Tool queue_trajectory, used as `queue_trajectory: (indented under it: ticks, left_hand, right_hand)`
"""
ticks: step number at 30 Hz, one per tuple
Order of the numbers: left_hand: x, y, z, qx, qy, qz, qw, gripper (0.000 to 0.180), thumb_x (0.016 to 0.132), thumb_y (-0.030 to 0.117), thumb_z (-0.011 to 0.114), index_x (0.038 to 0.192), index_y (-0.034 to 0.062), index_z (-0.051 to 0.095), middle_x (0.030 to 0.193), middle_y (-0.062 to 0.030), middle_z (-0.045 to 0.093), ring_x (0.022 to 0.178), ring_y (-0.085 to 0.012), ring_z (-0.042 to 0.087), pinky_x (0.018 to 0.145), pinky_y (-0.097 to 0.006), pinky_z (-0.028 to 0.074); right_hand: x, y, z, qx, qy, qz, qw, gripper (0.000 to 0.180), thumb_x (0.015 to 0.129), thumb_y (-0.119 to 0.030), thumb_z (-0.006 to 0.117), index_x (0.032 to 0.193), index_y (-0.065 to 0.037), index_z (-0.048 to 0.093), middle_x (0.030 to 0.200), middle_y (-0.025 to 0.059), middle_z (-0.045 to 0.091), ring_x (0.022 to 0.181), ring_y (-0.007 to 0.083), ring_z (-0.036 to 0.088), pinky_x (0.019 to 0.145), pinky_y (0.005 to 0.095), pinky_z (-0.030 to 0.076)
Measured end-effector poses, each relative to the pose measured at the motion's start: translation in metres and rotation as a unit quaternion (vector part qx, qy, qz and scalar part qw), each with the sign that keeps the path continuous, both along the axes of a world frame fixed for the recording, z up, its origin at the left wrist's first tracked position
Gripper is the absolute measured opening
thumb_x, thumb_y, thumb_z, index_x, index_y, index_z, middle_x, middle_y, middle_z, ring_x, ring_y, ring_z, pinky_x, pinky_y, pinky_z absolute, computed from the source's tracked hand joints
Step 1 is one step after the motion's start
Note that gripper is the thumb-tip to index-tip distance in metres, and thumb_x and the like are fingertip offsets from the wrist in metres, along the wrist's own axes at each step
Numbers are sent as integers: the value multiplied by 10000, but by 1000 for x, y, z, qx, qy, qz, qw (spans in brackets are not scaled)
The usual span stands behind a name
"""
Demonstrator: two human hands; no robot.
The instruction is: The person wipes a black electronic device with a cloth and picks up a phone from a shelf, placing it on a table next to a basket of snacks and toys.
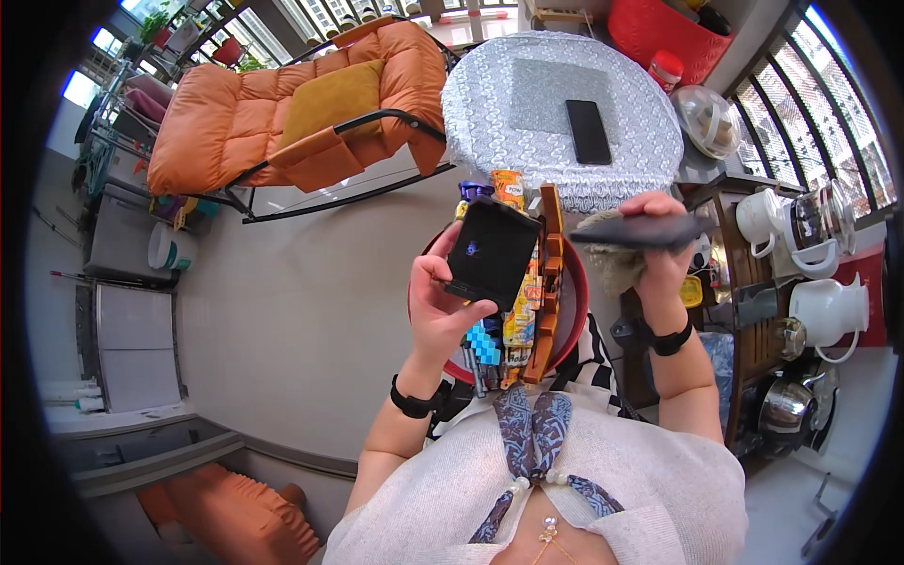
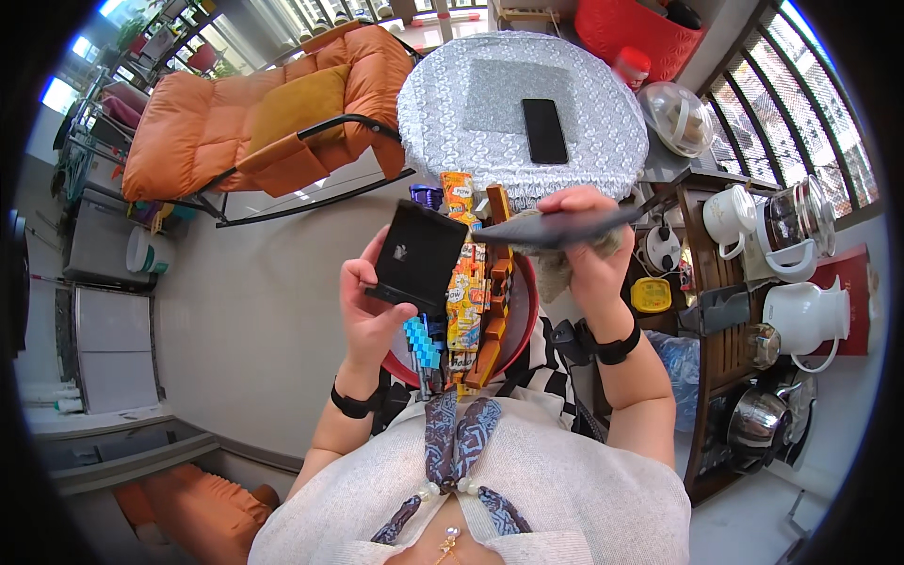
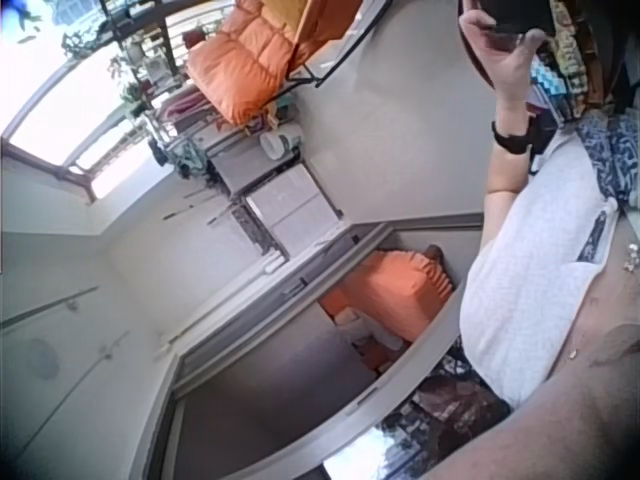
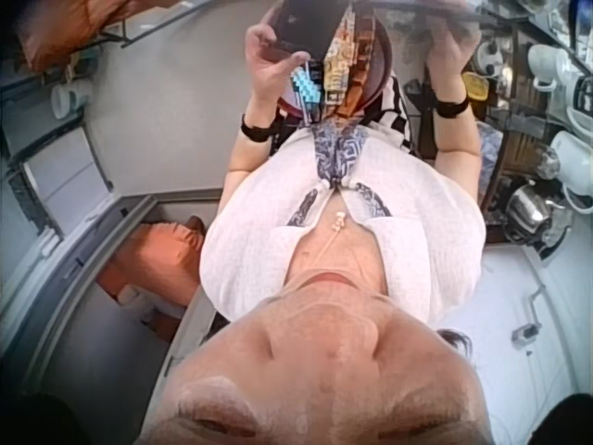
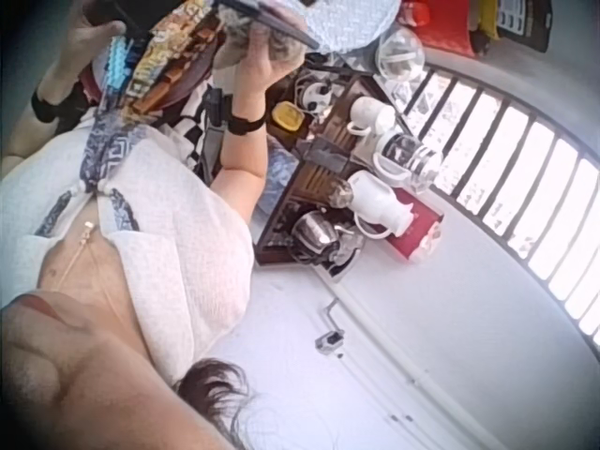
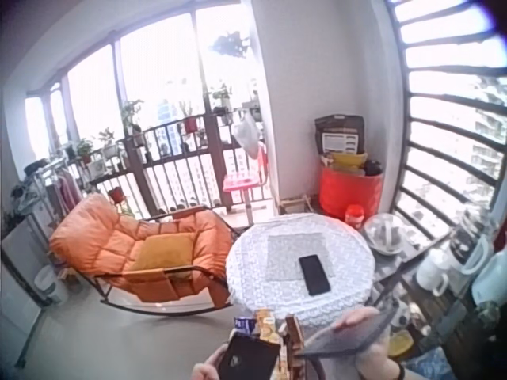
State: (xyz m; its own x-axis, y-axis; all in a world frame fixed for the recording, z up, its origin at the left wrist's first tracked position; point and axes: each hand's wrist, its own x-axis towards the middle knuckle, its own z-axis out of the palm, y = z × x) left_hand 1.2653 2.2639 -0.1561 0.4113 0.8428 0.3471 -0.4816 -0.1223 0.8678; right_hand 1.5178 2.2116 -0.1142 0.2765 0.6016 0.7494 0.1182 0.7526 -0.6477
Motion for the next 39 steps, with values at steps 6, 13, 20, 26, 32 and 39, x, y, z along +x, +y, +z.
queue_trajectory:
  ticks: [6, 13, 20, 26, 32, 39]
  left_hand:
    - [-2, 0, 0, 124, 116, 58, 984, 545, 681, 197, 906, 814, 113, 384, 1533, -291, 248, 1399, -320, 358, 1078, -383, 385]
    - [6, -8, -1, 143, 156, 63, 975, 718, 667, 257, 915, 1185, 80, 449, 1543, -265, 198, 1409, -328, 328, 1103, -409, 366]
    - [8, -16, 9, -75, 34, -63, 995, 1252, 685, 245, 900, 1553, 37, 21, 1556, -125, 221, 1390, -276, 358, 1119, -405, 360]
    - [0, -9, -10, -262, -88, -186, 943, 899, 873, 211, 725, 1538, 48, 143, 1473, -119, 390, 1348, -270, 429, 1085, -410, 382]
    - [3, -12, -1, -335, -94, -189, 918, 651, 928, -33, 526, 1502, 111, 253, 1409, -131, 464, 1281, -248, 494, 1052, -413, 421]
    - [10, -7, -3, -263, -76, -47, 961, 553, 932, -47, 489, 1457, 23, 330, 1409, -132, 448, 1295, -253, 472, 1108, -416, 374]
  right_hand:
    - [-13, 1, 6, -398, 323, 95, 854, 148, 917, -128, 649, 1006, -12, 625, 908, 41, 664, 734, 115, 650, 648, 260, 536]
    - [-24, 7, -6, -423, 181, 122, 879, 146, 887, -138, 706, 942, -22, 637, 865, -16, 637, 770, 50, 577, 684, 224, 476]
    - [-20, 10, -17, -466, 98, 134, 869, 192, 862, -159, 745, 945, -29, 631, 831, -38, 621, 759, 34, 558, 668, 223, 469]
    - [-25, 12, -13, -445, 75, 156, 879, 226, 839, -129, 766, 982, -25, 626, 839, -43, 623, 761, 29, 559, 662, 224, 472]
    - [-18, 14, -17, -433, 90, 117, 889, 259, 841, -134, 768, 1034, -18, 641, 864, -32, 648, 771, 32, 578, 668, 221, 480]
    - [-10, 0, 16, -350, -117, -54, 928, 323, 779, -119, 786, 1041, 25, 664, 819, 77, 700, 741, 118, 656, 678, 277, 523]
